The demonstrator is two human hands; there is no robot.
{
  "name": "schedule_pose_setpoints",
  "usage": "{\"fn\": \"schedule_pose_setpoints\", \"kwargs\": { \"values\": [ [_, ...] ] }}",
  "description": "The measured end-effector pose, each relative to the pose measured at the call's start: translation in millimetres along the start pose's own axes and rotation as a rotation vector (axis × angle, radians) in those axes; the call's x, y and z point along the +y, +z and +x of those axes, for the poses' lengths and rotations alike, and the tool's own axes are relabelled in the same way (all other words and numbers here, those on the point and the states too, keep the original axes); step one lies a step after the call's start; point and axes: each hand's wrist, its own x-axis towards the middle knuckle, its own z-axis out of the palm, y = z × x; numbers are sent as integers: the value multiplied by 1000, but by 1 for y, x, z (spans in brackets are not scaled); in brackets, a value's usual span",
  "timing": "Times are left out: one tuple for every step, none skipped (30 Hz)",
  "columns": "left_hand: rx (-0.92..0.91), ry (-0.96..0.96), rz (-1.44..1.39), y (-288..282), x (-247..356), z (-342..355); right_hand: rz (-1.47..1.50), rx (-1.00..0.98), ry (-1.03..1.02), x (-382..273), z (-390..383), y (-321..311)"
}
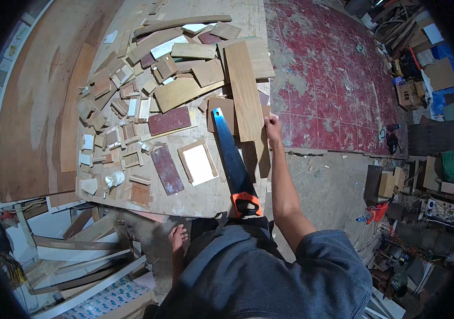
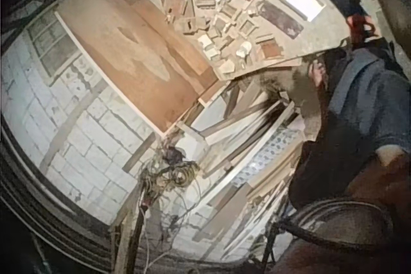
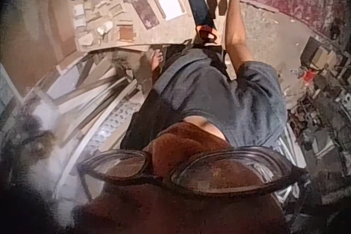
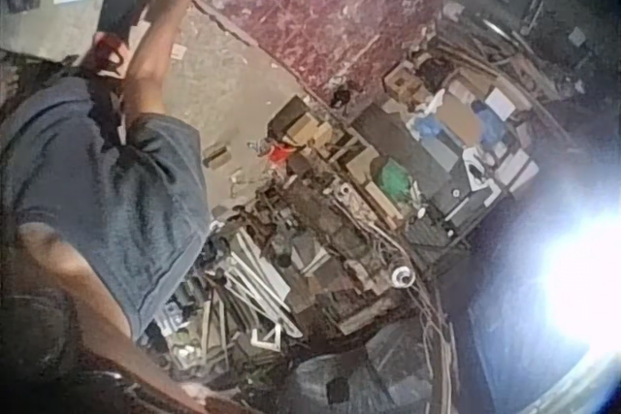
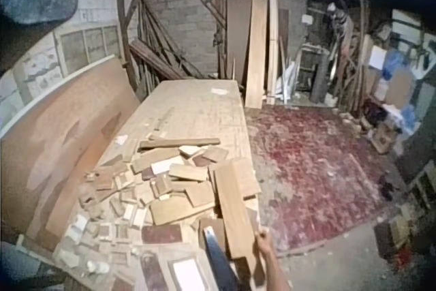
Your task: Measuring wood pieces and using a hand saw to cut them on a workshop bench.
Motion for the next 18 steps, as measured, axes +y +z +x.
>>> {"fn": "schedule_pose_setpoints", "kwargs": {
  "values": [
    [27,-2,1,-3,-4,-3,4,-9,3,0,-3,1],
    [33,-1,1,-6,-8,-4,13,-40,56,0,-5,0],
    [33,-8,15,-9,-14,-5,23,-77,110,-5,-9,3],
    [50,-21,22,-17,-25,-5,110,-78,264,-18,-22,16],
    [63,-20,16,-22,-36,-3,113,-91,268,-26,-30,18],
    [52,-15,1,-23,-41,-1,122,-113,299,-27,-35,13],
    [45,-11,-14,-27,-47,0,131,-137,333,-27,-41,11],
    [53,-11,-15,-31,-54,0,134,-143,337,-25,-49,13],
    [50,-27,-13,-24,-52,-2,100,-109,256,-13,-52,7],
    [48,-43,-12,-19,-48,-5,67,-75,176,4,-54,1],
    [33,-40,-2,-14,-44,-6,33,-38,94,21,-53,-7],
    [-6,-9,37,-4,-36,-5,-96,83,7,45,-44,-29],
    [18,13,59,-11,-41,-7,-87,62,16,47,-53,-20],
    [38,12,55,-17,-46,-8,-228,152,-110,50,-67,-15],
    [44,18,47,-26,-53,-6,-367,237,-237,45,-84,-10],
    [36,27,44,-29,-54,-5,-405,264,-65,45,-96,-15],
    [45,29,43,-34,-57,-6,-399,256,-62,46,-110,-12],
    [29,39,41,-28,-53,-7,-488,235,21,60,-117,-28]
  ]
}}
